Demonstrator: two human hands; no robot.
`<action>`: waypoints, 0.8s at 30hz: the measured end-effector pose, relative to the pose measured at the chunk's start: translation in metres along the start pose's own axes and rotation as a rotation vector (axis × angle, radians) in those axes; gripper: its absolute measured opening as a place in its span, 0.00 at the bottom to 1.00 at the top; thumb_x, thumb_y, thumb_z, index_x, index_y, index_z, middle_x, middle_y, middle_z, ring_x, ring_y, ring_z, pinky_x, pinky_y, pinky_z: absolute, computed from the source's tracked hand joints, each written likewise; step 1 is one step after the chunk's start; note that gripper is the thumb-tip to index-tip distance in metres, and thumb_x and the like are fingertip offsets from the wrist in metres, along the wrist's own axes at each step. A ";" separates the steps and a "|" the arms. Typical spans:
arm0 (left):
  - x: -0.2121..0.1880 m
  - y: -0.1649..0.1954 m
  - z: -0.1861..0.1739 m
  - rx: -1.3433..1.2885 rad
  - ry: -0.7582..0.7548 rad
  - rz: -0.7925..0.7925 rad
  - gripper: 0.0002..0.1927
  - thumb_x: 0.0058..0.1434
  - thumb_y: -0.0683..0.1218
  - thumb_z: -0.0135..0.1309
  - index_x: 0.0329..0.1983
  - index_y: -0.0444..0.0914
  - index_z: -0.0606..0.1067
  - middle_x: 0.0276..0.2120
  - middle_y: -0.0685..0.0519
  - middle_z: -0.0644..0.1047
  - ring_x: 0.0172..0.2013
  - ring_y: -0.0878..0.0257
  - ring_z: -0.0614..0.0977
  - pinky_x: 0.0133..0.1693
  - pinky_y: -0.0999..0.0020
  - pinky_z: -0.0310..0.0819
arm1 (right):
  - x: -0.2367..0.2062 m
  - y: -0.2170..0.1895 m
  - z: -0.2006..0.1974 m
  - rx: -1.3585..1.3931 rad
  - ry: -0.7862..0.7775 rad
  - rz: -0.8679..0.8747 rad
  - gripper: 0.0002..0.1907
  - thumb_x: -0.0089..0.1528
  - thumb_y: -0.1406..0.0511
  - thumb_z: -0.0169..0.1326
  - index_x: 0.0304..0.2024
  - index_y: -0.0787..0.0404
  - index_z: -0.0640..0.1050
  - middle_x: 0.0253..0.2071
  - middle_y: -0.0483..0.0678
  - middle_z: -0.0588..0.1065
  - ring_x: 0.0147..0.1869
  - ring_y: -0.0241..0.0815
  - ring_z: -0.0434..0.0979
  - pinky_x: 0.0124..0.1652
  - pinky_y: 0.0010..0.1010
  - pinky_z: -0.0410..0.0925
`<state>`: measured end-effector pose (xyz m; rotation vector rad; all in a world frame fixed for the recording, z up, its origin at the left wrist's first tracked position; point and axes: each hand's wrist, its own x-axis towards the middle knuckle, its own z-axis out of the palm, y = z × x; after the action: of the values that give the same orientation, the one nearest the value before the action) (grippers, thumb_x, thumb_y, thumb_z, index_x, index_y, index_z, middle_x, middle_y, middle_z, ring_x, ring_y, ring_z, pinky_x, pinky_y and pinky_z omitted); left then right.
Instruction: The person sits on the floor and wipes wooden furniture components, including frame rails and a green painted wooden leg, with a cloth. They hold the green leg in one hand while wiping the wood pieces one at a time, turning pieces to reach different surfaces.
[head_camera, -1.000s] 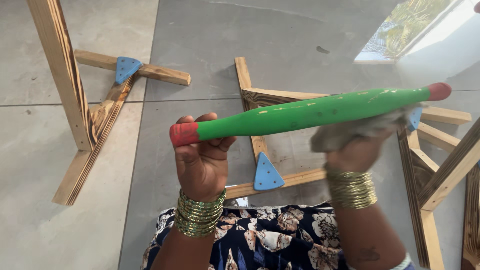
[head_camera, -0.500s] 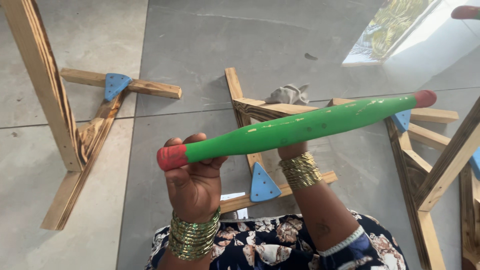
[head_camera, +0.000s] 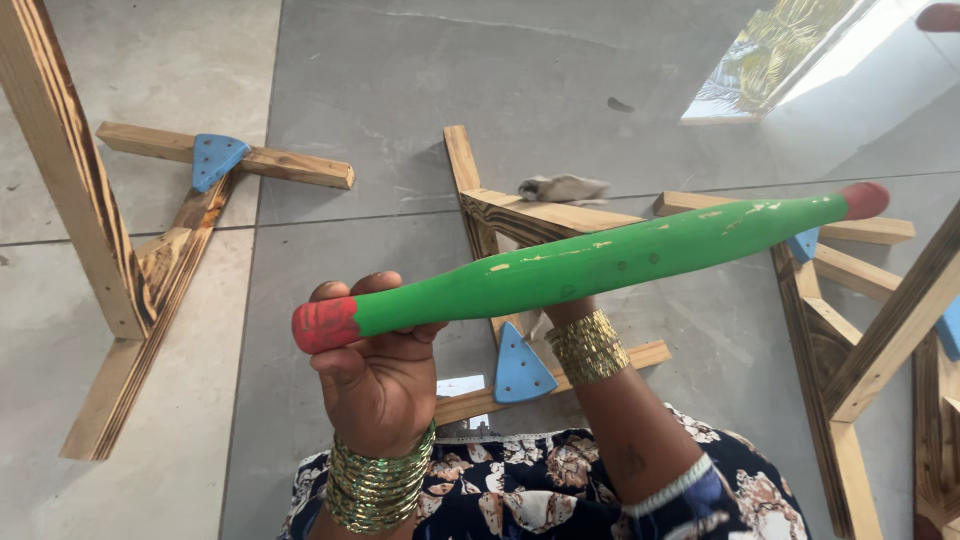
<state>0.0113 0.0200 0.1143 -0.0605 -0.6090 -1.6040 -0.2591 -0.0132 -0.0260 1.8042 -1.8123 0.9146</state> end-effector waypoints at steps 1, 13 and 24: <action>0.000 0.001 -0.001 -0.004 -0.009 -0.009 0.28 0.71 0.59 0.57 0.67 0.43 0.65 0.58 0.42 0.76 0.55 0.51 0.82 0.57 0.45 0.79 | 0.005 0.001 0.011 0.031 -0.005 -0.103 0.14 0.67 0.61 0.52 0.50 0.62 0.76 0.44 0.52 0.78 0.47 0.45 0.80 0.43 0.35 0.74; -0.002 0.000 -0.002 -0.002 -0.016 -0.006 0.28 0.71 0.59 0.56 0.67 0.42 0.65 0.58 0.41 0.76 0.54 0.48 0.82 0.54 0.46 0.80 | 0.000 -0.085 -0.115 1.539 0.692 0.669 0.14 0.68 0.68 0.47 0.55 0.59 0.74 0.46 0.48 0.77 0.47 0.41 0.79 0.42 0.33 0.74; 0.007 0.000 -0.003 -0.024 -0.056 -0.021 0.30 0.68 0.58 0.59 0.66 0.40 0.65 0.58 0.40 0.76 0.54 0.49 0.82 0.58 0.44 0.80 | 0.009 -0.019 -0.011 0.142 0.048 -0.079 0.04 0.65 0.68 0.58 0.37 0.63 0.79 0.35 0.51 0.78 0.40 0.46 0.78 0.40 0.38 0.72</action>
<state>0.0110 0.0122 0.1144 -0.1174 -0.6357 -1.6344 -0.2425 -0.0103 -0.0091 1.9077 -1.6716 1.0694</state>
